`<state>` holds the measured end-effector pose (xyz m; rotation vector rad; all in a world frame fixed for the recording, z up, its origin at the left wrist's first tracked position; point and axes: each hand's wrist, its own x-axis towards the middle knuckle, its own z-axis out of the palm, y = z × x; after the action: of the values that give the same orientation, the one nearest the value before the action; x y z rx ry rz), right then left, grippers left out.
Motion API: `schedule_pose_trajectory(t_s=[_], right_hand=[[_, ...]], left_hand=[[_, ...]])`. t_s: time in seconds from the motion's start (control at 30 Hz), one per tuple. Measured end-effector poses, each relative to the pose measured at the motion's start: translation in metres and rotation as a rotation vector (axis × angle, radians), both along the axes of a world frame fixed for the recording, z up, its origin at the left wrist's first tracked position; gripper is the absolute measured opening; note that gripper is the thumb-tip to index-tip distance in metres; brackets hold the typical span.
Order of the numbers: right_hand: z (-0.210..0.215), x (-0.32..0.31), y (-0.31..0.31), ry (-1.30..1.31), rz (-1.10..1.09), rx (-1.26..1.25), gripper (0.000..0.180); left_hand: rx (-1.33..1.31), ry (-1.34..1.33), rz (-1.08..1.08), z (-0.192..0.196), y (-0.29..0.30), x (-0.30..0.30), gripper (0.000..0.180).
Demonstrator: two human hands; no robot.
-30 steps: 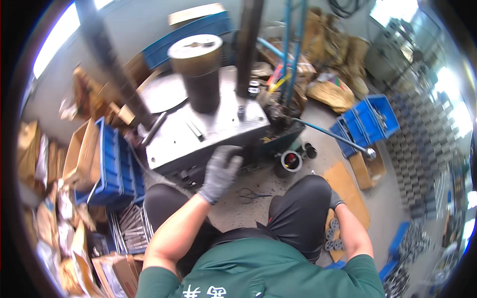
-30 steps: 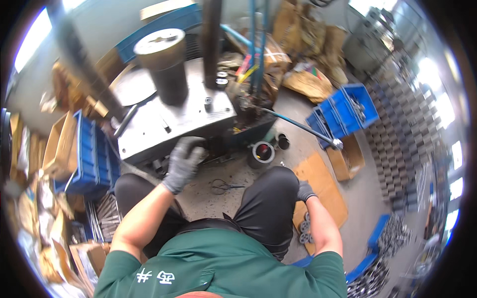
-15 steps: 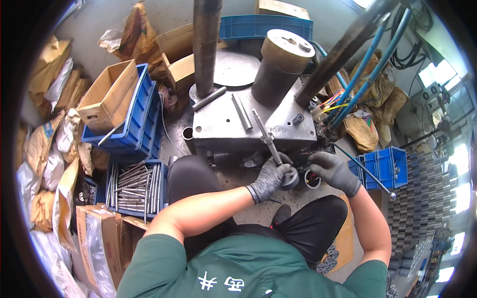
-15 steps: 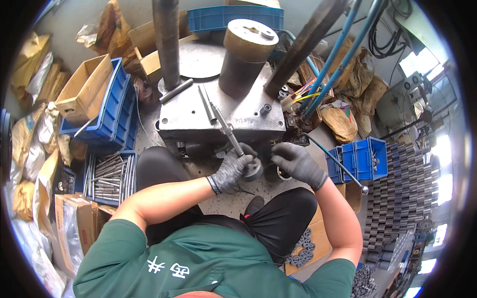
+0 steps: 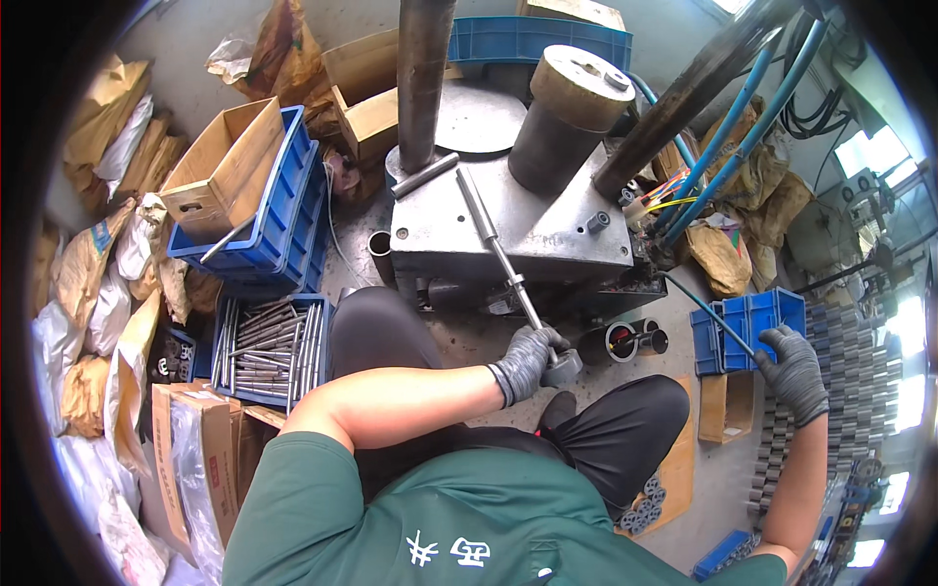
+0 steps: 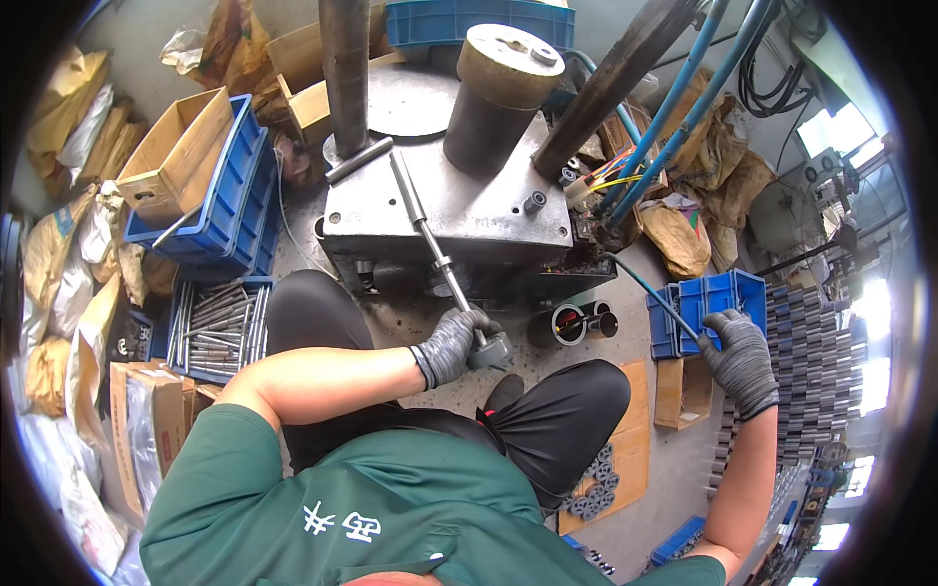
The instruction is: Operating a hydraulic press to assemble or process metal components.
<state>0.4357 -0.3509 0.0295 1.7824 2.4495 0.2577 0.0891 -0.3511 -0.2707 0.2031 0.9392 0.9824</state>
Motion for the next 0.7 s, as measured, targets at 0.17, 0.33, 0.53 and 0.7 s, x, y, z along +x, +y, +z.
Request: schedule_pose_trajectory(t_s=[0.17, 0.33, 0.53, 0.7], right_hand=[[-0.010, 0.036, -0.009, 0.300, -0.301, -0.253, 0.045], [-0.027, 0.036, -0.007, 0.374, -0.222, -0.153, 0.050], [-0.031, 0.018, 0.001, 0.247, -0.183, -0.155, 0.039], [-0.033, 0.020, -0.002, 0.192, -0.083, -0.058, 0.026]], left_hand=[[-0.011, 0.101, 0.022, 0.007, 0.013, -0.012, 0.012], [0.097, 0.108, 0.096, 0.004, 0.029, -0.024, 0.022], [0.256, 0.433, 0.007, -0.006, 0.042, -0.026, 0.020], [0.411, 0.385, 0.081, 0.002, 0.044, -0.023, 0.012]])
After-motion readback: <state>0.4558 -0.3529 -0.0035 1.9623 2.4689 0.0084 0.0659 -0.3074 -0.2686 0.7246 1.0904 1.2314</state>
